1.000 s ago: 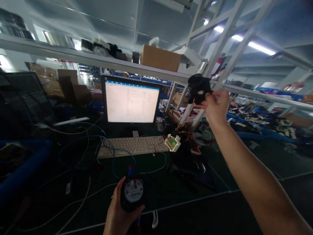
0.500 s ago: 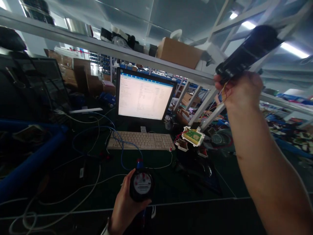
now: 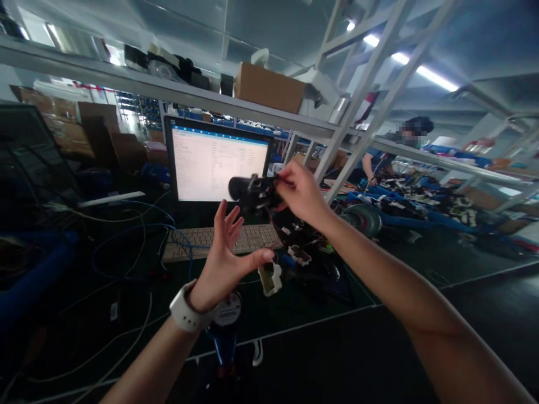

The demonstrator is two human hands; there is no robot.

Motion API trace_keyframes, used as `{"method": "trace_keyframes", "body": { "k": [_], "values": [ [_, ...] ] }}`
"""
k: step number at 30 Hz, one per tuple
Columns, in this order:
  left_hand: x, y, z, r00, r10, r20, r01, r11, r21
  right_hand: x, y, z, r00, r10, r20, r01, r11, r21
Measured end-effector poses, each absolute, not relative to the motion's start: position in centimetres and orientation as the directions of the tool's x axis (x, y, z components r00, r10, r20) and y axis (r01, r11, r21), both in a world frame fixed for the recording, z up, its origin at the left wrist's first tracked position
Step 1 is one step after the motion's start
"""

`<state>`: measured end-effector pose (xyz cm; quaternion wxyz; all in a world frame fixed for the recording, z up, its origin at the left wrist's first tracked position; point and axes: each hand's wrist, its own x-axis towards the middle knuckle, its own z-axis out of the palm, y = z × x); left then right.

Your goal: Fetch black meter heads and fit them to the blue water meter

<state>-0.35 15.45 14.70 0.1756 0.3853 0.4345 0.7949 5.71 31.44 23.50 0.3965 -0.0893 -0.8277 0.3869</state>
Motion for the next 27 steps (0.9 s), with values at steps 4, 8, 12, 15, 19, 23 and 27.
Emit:
{"method": "trace_keyframes", "body": {
  "k": [4, 8, 12, 15, 19, 23, 27],
  "values": [
    [-1.4, 18.1, 14.9, -0.763, 0.609, 0.215, -0.284, -0.616, 0.735, 6.4, 30.5, 20.7, -0.789, 0.253, 0.56, -0.224, 0.73, -0.646],
    [-2.6, 18.1, 14.3, -0.846, 0.521, 0.11, -0.326, -0.67, 0.666, 8.2, 33.1, 17.5, -0.893, 0.186, 0.41, -0.105, 0.8, -0.591],
    [-3.6, 17.6, 14.7, -0.881, 0.46, 0.11, -0.265, -0.674, 0.689, 11.0, 36.4, 10.0, -0.931, 0.319, 0.177, 0.197, 0.849, -0.491],
    [-4.4, 17.5, 15.0, -0.892, 0.436, 0.121, -0.231, -0.67, 0.706, 13.0, 37.6, 4.8, -0.934, 0.348, 0.085, 0.29, 0.874, -0.389],
    [-5.4, 17.3, 15.8, -0.915, 0.382, 0.132, -0.192, -0.699, 0.689, 14.3, 39.6, 3.4, -0.895, 0.426, 0.13, 0.369, 0.872, -0.321],
    [-6.2, 16.7, 17.3, -0.934, 0.318, 0.162, -0.133, -0.733, 0.667, 14.9, 42.6, 7.1, -0.825, 0.477, 0.303, 0.358, 0.856, -0.374],
    [-6.4, 16.2, 18.6, -0.954, 0.258, 0.154, -0.085, -0.724, 0.684, 14.6, 44.8, 10.0, -0.796, 0.455, 0.399, 0.264, 0.854, -0.448]
  ]
}}
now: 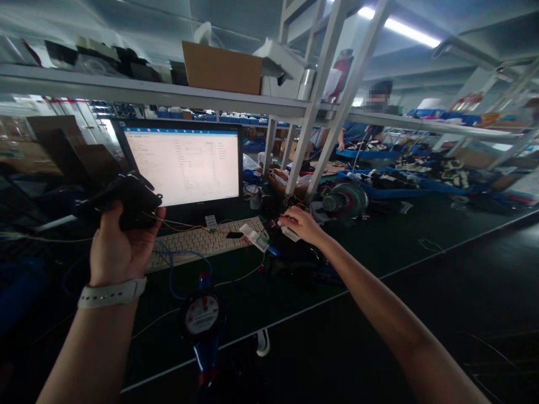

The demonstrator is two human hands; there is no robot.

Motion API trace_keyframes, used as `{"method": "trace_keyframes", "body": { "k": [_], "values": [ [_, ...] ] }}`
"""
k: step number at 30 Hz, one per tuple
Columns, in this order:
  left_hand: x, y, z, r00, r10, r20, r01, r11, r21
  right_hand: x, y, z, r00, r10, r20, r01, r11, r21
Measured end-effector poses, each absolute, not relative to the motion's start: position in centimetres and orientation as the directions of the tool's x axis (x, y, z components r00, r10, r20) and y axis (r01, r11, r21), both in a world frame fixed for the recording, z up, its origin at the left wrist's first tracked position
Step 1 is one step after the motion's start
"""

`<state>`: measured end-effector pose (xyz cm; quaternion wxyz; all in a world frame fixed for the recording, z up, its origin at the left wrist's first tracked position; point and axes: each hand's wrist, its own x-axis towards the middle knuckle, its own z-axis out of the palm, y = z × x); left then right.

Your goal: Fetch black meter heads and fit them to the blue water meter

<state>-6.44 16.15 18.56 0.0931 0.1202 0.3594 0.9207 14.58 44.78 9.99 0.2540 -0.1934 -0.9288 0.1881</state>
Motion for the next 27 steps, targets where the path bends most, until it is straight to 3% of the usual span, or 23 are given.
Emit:
{"method": "trace_keyframes", "body": {
  "k": [3, 9, 15, 20, 23, 25, 27],
  "values": [
    [-6.7, 15.5, 19.1, -0.975, 0.206, 0.088, -0.088, -0.714, 0.695, 14.1, 45.9, 9.5, -0.773, 0.49, 0.404, 0.248, 0.818, -0.519],
    [-7.0, 13.3, 20.0, -0.989, 0.139, 0.039, -0.071, -0.701, 0.71, 14.7, 47.7, 5.1, -0.571, 0.759, 0.312, 0.454, 0.609, -0.65],
    [-6.4, 14.1, 18.2, -0.937, 0.347, 0.037, -0.189, -0.594, 0.782, 15.0, 46.6, 4.3, -0.545, 0.82, 0.174, 0.601, 0.526, -0.602],
    [-7.4, 14.6, 17.4, -0.901, 0.433, 0.03, -0.237, -0.549, 0.801, 13.6, 43.5, 6.0, -0.567, 0.792, 0.227, 0.614, 0.59, -0.523],
    [-8.0, 14.3, 18.4, -0.874, 0.469, 0.128, -0.185, -0.564, 0.804, 11.5, 40.2, 8.0, -0.655, 0.684, 0.321, 0.461, 0.699, -0.548],
    [-7.9, 14.1, 19.1, -0.835, 0.518, 0.187, -0.159, -0.552, 0.819, 9.3, 37.4, 10.0, -0.716, 0.568, 0.407, 0.186, 0.716, -0.673],
    [-7.6, 14.1, 19.5, -0.783, 0.581, 0.222, -0.142, -0.514, 0.846, 6.7, 34.5, 12.6, -0.747, 0.451, 0.489, -0.149, 0.603, -0.783]
  ]
}}
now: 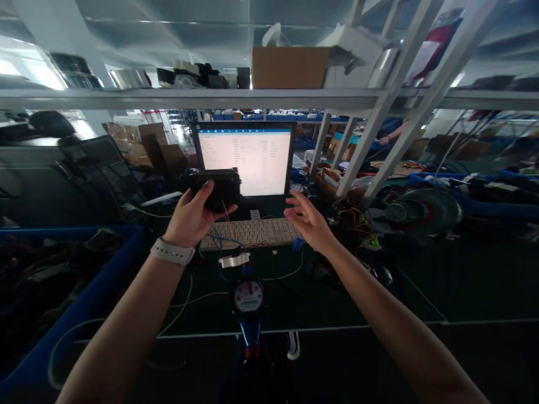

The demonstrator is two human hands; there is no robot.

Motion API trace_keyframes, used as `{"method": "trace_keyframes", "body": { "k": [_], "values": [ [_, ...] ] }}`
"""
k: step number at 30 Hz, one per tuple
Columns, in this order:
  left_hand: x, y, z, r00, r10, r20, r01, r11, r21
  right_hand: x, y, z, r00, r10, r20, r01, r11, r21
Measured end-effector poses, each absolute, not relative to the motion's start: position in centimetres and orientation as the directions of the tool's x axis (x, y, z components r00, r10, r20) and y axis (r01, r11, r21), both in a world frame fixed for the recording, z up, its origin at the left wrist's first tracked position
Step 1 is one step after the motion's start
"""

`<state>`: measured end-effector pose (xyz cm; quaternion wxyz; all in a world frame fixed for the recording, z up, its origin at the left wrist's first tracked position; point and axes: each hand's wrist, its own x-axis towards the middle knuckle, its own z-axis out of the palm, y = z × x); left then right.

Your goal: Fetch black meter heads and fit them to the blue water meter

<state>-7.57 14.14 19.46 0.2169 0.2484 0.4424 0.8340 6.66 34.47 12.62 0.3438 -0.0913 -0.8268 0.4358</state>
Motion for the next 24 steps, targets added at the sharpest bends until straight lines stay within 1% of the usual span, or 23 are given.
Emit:
{"method": "trace_keyframes", "body": {
  "k": [1, 2, 5, 6, 8, 10, 12, 13, 15, 17, 19, 21, 22, 24],
  "values": [
    [-7.4, 14.2, 19.5, -0.756, 0.613, 0.231, -0.134, -0.49, 0.861, 5.4, 33.1, 14.0, -0.764, 0.4, 0.505, -0.257, 0.529, -0.808],
    [-7.3, 14.2, 19.4, -0.731, 0.639, 0.238, -0.124, -0.468, 0.875, 4.2, 31.8, 15.3, -0.795, 0.346, 0.498, -0.316, 0.464, -0.827],
    [-7.6, 14.1, 18.7, -0.705, 0.657, 0.266, -0.083, -0.449, 0.889, 1.4, 29.0, 18.2, -0.887, 0.174, 0.428, -0.351, 0.351, -0.868],
    [-8.0, 13.9, 18.3, -0.707, 0.65, 0.279, -0.066, -0.453, 0.889, 0.8, 28.4, 18.8, -0.899, 0.136, 0.416, -0.354, 0.334, -0.874],
    [-8.8, 13.2, 17.2, -0.7, 0.641, 0.314, -0.022, -0.459, 0.888, 0.0, 27.6, 19.2, -0.905, 0.1, 0.413, -0.367, 0.302, -0.88],
    [-9.7, 12.4, 15.3, -0.668, 0.645, 0.37, 0.114, -0.402, 0.908, -0.6, 27.1, 19.4, -0.901, 0.107, 0.421, -0.386, 0.247, -0.889],
    [-10.4, 11.7, 12.7, -0.628, 0.661, 0.411, 0.309, -0.273, 0.911, -1.2, 26.7, 19.8, -0.883, 0.159, 0.441, -0.416, 0.165, -0.894],
    [-10.6, 11.4, 11.4, -0.621, 0.677, 0.394, 0.357, -0.204, 0.912, -1.6, 26.6, 20.2, -0.867, 0.204, 0.456, -0.44, 0.12, -0.89],
    [-10.8, 11.3, 8.9, -0.621, 0.709, 0.335, 0.398, -0.083, 0.914, -2.2, 26.3, 21.4, -0.831, 0.29, 0.475, -0.481, 0.056, -0.875],
    [-10.7, 11.5, 7.5, -0.624, 0.725, 0.292, 0.424, 0.001, 0.906, -2.8, 25.8, 22.8, -0.813, 0.322, 0.486, -0.501, 0.041, -0.865],
    [-10.5, 11.7, 7.4, -0.628, 0.717, 0.303, 0.466, 0.035, 0.884, -3.2, 24.9, 24.2, -0.813, 0.307, 0.494, -0.505, 0.049, -0.862],
    [-10.4, 11.5, 8.5, -0.642, 0.682, 0.351, 0.515, 0.044, 0.856, -3.5, 23.7, 25.4, -0.811, 0.295, 0.505, -0.516, 0.046, -0.855],
    [-10.5, 11.2, 9.3, -0.657, 0.651, 0.381, 0.541, 0.054, 0.839, -3.6, 23.0, 26.0, -0.806, 0.295, 0.513, -0.528, 0.034, -0.849],
    [-10.7, 10.3, 11.1, -0.702, 0.549, 0.454, 0.594, 0.1, 0.798, -3.6, 21.8, 27.2, -0.78, 0.304, 0.547, -0.578, -0.015, -0.816]
  ]
}}
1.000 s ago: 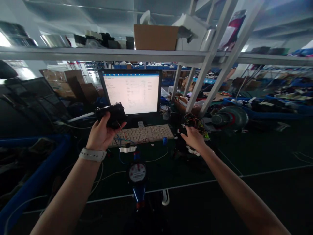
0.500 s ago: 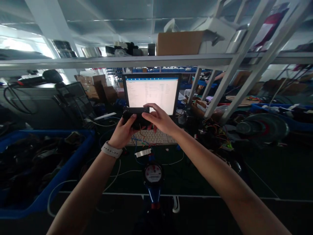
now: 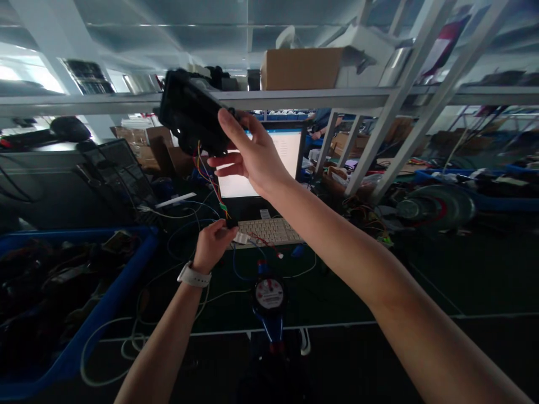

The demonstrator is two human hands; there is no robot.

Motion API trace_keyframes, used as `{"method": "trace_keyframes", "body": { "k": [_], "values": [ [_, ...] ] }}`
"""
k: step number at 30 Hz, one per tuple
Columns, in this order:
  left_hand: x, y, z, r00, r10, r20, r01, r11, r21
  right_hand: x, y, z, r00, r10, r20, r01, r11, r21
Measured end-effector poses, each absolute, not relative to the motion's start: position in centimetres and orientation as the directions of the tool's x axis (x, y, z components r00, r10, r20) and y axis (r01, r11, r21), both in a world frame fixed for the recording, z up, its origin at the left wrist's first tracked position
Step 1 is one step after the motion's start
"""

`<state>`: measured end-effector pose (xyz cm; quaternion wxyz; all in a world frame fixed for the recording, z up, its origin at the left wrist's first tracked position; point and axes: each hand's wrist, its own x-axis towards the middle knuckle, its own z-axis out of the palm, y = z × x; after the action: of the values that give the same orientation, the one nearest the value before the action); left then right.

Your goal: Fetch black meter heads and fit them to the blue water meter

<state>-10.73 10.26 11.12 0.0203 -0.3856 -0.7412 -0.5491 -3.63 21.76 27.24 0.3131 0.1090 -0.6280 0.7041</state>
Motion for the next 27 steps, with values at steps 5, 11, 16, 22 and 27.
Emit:
{"method": "trace_keyframes", "body": {
  "k": [5, 11, 16, 22, 27],
  "values": [
    [-11.9, 7.1, 14.3, -0.749, 0.186, 0.636, 0.662, 0.195, 0.724, -3.2, 20.3, 29.2, -0.709, 0.32, 0.629, -0.68, -0.074, -0.729],
    [-13.2, 4.2, 12.2, -0.677, 0.504, 0.537, 0.701, 0.219, 0.679, -1.3, 22.0, 23.8, -0.837, 0.3, 0.457, -0.484, -0.019, -0.875],
    [-13.2, 2.7, 7.5, -0.587, 0.736, 0.339, 0.691, 0.237, 0.683, 0.8, 24.9, 15.5, -0.899, 0.417, 0.13, -0.156, -0.029, -0.987],
    [-12.3, 3.1, 3.9, -0.544, 0.798, 0.258, 0.671, 0.23, 0.705, 2.4, 26.6, 10.1, -0.848, 0.511, -0.14, 0.099, -0.107, -0.989],
    [-10.5, 3.7, 2.3, -0.447, 0.868, 0.217, 0.716, 0.202, 0.668, 2.8, 27.1, 8.4, -0.85, 0.483, -0.21, 0.175, -0.117, -0.978]
  ]
}}
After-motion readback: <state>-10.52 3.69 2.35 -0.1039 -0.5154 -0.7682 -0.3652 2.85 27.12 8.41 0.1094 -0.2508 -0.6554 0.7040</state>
